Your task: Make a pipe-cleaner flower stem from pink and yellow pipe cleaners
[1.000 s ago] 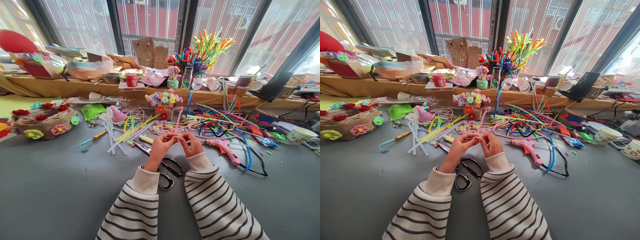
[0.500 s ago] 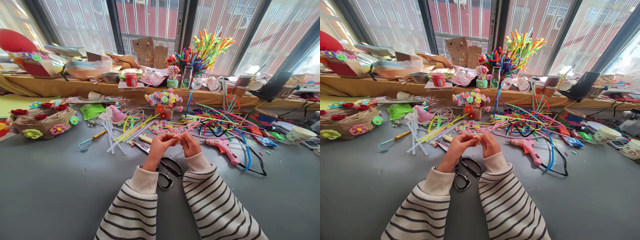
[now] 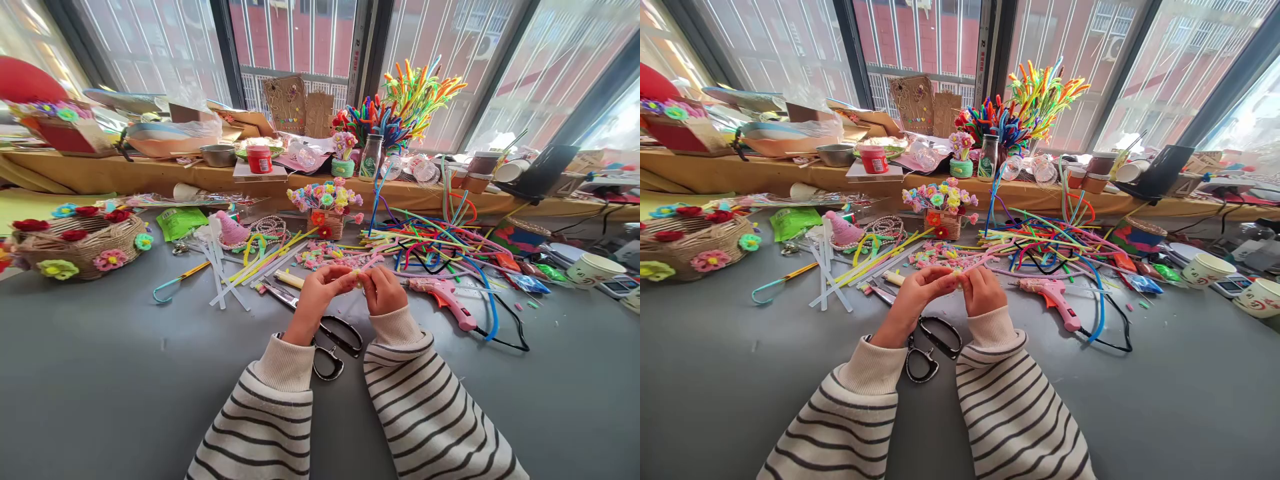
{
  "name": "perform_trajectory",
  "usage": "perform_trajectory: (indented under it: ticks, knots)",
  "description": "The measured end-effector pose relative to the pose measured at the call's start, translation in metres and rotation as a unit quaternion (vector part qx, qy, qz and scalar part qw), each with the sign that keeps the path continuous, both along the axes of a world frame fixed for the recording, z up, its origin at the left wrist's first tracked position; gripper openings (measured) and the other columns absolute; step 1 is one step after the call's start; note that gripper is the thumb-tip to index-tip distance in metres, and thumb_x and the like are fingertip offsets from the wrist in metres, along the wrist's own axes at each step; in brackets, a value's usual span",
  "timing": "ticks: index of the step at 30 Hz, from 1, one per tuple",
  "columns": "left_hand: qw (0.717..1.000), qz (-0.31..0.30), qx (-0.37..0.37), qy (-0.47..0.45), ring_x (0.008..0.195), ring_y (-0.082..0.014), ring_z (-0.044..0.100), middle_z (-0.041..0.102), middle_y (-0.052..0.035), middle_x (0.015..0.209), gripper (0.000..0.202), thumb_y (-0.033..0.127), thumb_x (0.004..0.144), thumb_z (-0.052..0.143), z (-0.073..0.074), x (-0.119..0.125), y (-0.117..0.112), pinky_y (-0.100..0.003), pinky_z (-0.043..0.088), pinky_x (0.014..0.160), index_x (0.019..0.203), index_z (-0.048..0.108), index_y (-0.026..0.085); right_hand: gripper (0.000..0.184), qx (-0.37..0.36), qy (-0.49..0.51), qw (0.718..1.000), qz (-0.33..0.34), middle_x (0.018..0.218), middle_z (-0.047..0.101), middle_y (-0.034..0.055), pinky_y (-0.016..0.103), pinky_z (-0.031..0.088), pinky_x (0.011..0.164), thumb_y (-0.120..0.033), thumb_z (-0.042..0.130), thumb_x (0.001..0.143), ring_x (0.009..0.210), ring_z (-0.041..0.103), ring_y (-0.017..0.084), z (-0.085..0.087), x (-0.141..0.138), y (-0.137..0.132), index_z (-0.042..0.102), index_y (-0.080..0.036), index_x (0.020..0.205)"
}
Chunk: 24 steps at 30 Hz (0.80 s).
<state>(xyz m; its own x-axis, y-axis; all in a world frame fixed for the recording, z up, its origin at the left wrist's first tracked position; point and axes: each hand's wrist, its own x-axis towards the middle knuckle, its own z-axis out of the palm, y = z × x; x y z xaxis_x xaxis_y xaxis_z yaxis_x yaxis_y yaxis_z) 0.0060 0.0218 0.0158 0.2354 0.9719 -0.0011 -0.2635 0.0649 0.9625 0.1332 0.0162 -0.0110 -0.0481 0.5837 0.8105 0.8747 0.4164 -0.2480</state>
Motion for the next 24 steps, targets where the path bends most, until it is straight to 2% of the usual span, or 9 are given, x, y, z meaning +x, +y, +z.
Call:
perform_trajectory:
  ticks: [5,13,19,21,24]
  knots:
    - [1.0,0.015,0.001,-0.005,0.06,-0.0087,0.054,0.058,-0.0002,0.063,0.02,0.027,0.055,0.061,-0.0038,0.0,0.0014,-0.025,0.044,0.067,0.067,0.057,0.011,0.025,0.022,-0.014,1.0,-0.016,0.056,0.044,0.0028,0.023,0.033,0.054,-0.025,0.032,0.08,0.057,0.04,0.014,-0.0006,-0.0048,-0.0011,0.045,-0.017,0.06]
    - [0.989,0.01,0.137,0.058,0.058,-0.009,0.051,0.056,0.0004,0.059,0.015,0.026,0.056,0.06,-0.0022,0.0005,-0.0006,-0.021,0.041,0.059,0.062,0.057,0.012,0.023,0.055,-0.003,0.998,-0.002,0.056,0.042,0.0025,0.023,0.034,0.054,-0.022,0.033,0.079,0.057,0.039,0.014,0.0008,-0.0035,-0.0061,0.044,-0.018,0.059]
    - [0.992,-0.041,0.12,0.005,0.067,-0.0094,0.051,0.056,0.0002,0.07,0.02,0.024,0.058,0.06,-0.0032,0.005,-0.0027,-0.024,0.042,0.065,0.075,0.054,0.014,0.019,0.092,0.023,0.995,-0.02,0.056,0.044,0.0022,0.024,0.033,0.054,-0.022,0.038,0.078,0.056,0.039,0.013,0.0029,-0.0034,-0.0072,0.045,-0.018,0.06]
    - [0.991,-0.054,0.118,-0.006,0.071,-0.0103,0.052,0.056,-0.0002,0.073,0.024,0.022,0.057,0.06,-0.0031,0.0058,-0.0029,-0.025,0.043,0.068,0.079,0.053,0.015,0.019,0.089,0.03,0.996,-0.011,0.055,0.044,0.0019,0.024,0.033,0.054,-0.022,0.039,0.077,0.056,0.039,0.013,0.0028,-0.0025,-0.0073,0.046,-0.018,0.06]
    - [0.991,-0.041,0.123,-0.009,0.07,-0.0105,0.052,0.057,-0.0007,0.071,0.02,0.023,0.059,0.059,-0.0025,0.0052,-0.003,-0.025,0.043,0.068,0.077,0.055,0.014,0.019,0.066,0.049,0.996,0.025,0.056,0.045,0.0019,0.024,0.034,0.054,-0.022,0.037,0.078,0.057,0.04,0.013,0.003,-0.0004,-0.0077,0.047,-0.018,0.062]
